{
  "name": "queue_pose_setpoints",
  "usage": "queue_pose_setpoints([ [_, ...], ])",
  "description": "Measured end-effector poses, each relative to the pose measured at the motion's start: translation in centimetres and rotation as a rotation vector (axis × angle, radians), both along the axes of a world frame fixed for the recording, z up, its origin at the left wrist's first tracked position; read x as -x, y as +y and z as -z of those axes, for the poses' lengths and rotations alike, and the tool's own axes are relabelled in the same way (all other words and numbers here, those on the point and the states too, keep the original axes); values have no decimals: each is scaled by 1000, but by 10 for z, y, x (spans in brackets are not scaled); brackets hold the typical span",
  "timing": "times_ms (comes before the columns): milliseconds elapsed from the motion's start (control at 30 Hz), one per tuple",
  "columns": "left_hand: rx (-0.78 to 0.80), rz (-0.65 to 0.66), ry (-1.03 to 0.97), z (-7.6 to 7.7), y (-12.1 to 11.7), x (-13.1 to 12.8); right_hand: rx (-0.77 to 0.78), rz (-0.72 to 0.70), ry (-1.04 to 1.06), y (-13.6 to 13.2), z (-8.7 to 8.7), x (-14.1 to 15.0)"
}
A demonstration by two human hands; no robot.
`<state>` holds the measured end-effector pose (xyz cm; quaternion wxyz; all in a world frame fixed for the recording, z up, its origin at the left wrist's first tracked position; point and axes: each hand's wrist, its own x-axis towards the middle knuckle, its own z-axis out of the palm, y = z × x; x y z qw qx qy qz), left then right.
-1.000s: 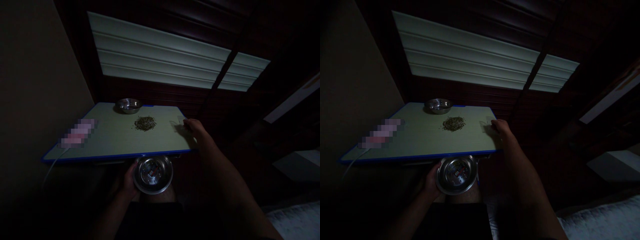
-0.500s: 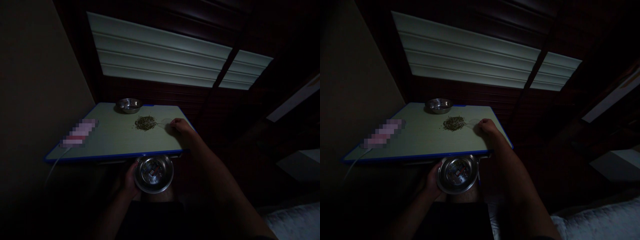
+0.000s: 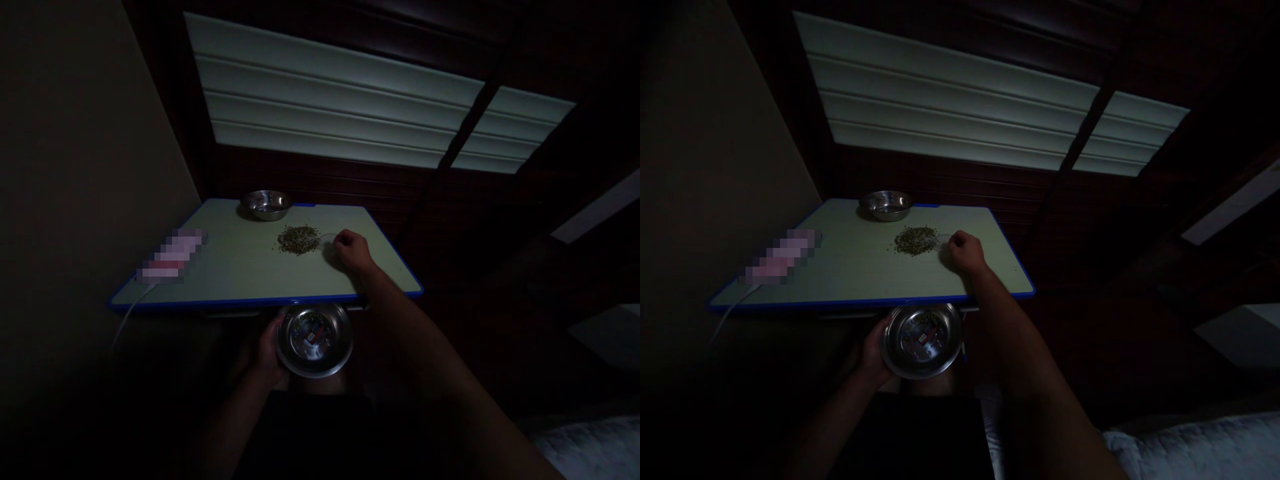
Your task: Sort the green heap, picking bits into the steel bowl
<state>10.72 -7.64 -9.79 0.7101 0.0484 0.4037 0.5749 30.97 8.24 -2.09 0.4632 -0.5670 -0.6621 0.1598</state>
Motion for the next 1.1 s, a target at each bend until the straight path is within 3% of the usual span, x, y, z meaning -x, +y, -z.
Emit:
queue_pose_setpoints([
  [400,-39,25,-22,8,1,2,-4,-26,-63,-1,2,0],
  [1100,-72,46,-6,6,2,2,15,-43,-82,-3,0,2],
])
